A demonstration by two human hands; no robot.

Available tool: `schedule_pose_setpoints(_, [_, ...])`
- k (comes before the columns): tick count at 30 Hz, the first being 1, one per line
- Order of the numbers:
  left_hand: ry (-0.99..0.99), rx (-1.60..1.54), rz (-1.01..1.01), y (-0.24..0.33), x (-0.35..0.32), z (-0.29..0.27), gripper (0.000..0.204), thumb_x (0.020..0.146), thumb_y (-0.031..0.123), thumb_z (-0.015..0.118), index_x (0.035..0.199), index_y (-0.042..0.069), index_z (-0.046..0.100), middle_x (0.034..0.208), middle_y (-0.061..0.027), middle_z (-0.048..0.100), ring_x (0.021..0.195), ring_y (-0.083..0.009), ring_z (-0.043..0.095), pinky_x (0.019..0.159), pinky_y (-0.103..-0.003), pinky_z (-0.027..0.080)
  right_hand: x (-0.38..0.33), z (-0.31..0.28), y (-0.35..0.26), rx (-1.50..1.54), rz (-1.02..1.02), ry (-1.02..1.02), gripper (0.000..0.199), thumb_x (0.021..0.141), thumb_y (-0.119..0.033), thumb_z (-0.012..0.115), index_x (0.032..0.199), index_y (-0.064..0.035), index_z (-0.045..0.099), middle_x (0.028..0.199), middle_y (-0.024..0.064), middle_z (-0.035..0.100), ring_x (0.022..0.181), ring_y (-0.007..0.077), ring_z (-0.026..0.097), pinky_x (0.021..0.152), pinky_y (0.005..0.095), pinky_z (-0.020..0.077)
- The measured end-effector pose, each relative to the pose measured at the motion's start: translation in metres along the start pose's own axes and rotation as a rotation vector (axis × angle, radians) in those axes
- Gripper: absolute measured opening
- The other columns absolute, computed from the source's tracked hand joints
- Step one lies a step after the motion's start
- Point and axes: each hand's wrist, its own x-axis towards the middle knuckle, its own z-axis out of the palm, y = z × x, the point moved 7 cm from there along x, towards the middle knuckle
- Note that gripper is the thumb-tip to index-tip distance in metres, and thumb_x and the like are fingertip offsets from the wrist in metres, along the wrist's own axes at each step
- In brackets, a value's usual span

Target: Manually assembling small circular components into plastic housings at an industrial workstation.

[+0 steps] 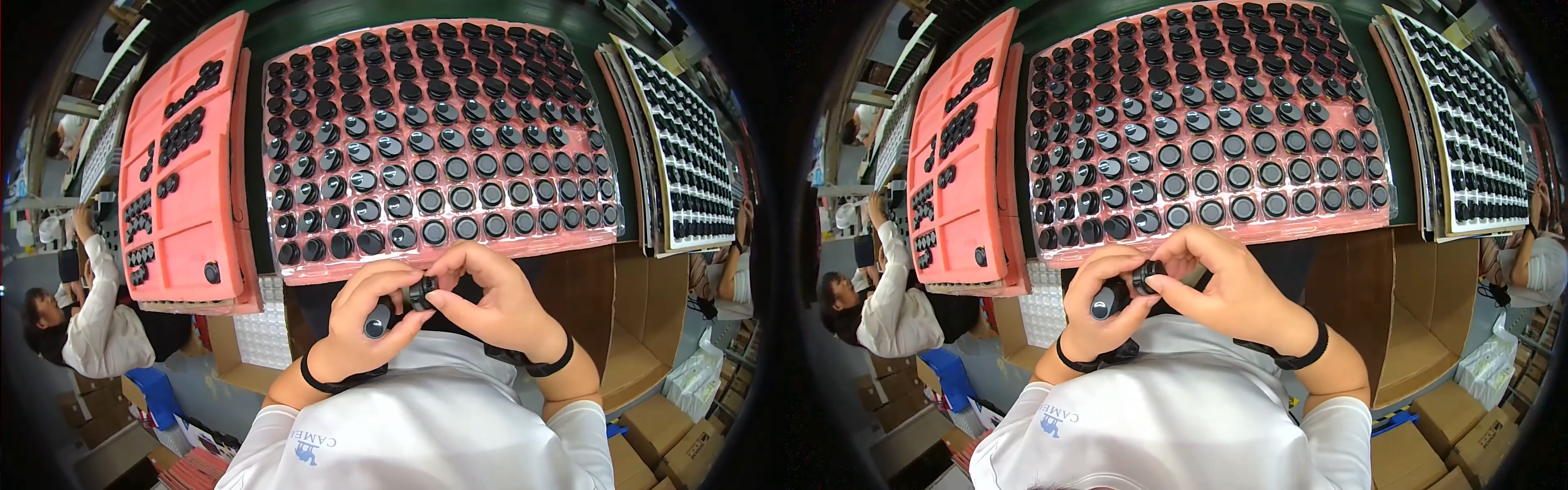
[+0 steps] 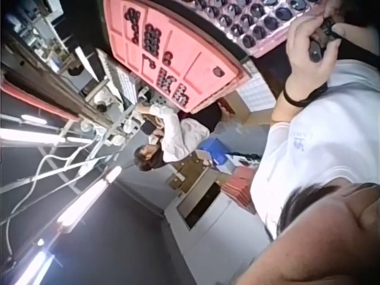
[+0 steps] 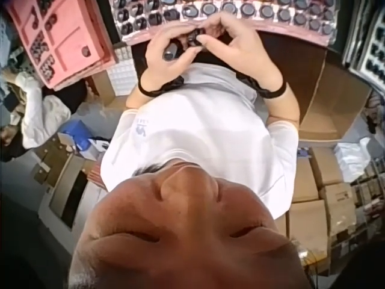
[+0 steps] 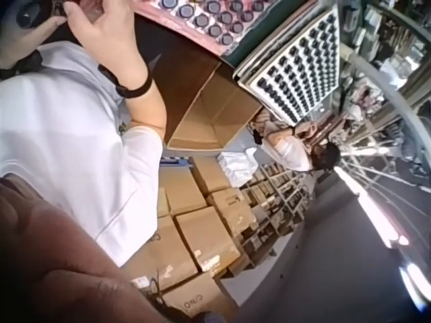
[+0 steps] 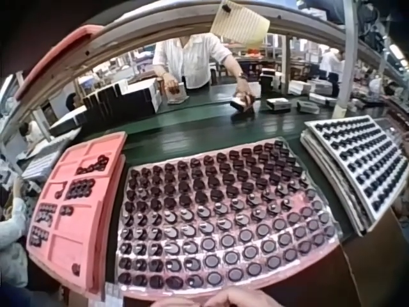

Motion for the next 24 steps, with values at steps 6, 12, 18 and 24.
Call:
schedule_pose_setpoints(6, [0.05, -0.346, -0.058, -0.01, -0.005, -0.008, 0.042, 0.073, -0.006, 0.071, 0.111, -0.005, 0.055, 0.109, -0.0149, 0.057, 0.081, -0.0125, 0.056, 0.073, -0.026, 0.047, 0.003, 0.014, 0.025, 0.729, 0.085, 0.0, 0.018, 0.09, -0.011, 0.057, 0.103, 0.0015, 0.056, 0.091, 0.0043, 0.057, 0.083, 0.0111, 0.055, 0.076, 0.0263, 0.0448])
schedule_pose_setpoints(12, [0.063, -0.426, -0.091, -0.017, -0.007, -0.009, 0.04, 0.073, -0.005, 0.071, 0.11, -0.005, 0.055, 0.11, -0.0168, 0.057, 0.089, -0.016, 0.057, 0.075, -0.027, 0.047, 0.004, 0.017, 0.035, 0.979, 0.078, 0.069, 0.031, 0.093, -0.026, 0.055, 0.106, 0.0026, 0.056, 0.087, 0.0042, 0.057, 0.078, 0.013, 0.054, 0.073, 0.0262, 0.0443])
schedule_pose_setpoints(18, [0.069, -0.334, -0.008, -0.011, -0.004, -0.01, 0.041, 0.072, -0.003, 0.073, 0.109, -0.005, 0.056, 0.108, -0.0172, 0.058, 0.092, -0.0197, 0.058, 0.078, -0.028, 0.047, -0.001, -0.008, -0.007, 0.306, -0.285, 0.189, 0.025, 0.093, -0.019, 0.056, 0.108, 0.0006, 0.056, 0.09, 0.0032, 0.057, 0.079, 0.0118, 0.053, 0.071, 0.0253, 0.0435])
schedule_pose_setpoints(24, [0.114, -0.16, 0.033, -0.003, -0.004, -0.011, 0.039, 0.07, -0.002, 0.073, 0.106, -0.005, 0.058, 0.105, -0.0175, 0.059, 0.091, -0.0219, 0.059, 0.077, -0.03, 0.048, 0.004, 0.006, -0.031, -0.351, -0.447, 0.122, 0.025, 0.094, -0.019, 0.053, 0.106, 0.0023, 0.055, 0.092, 0.0053, 0.055, 0.079, 0.0123, 0.052, 0.073, 0.0249, 0.0426])
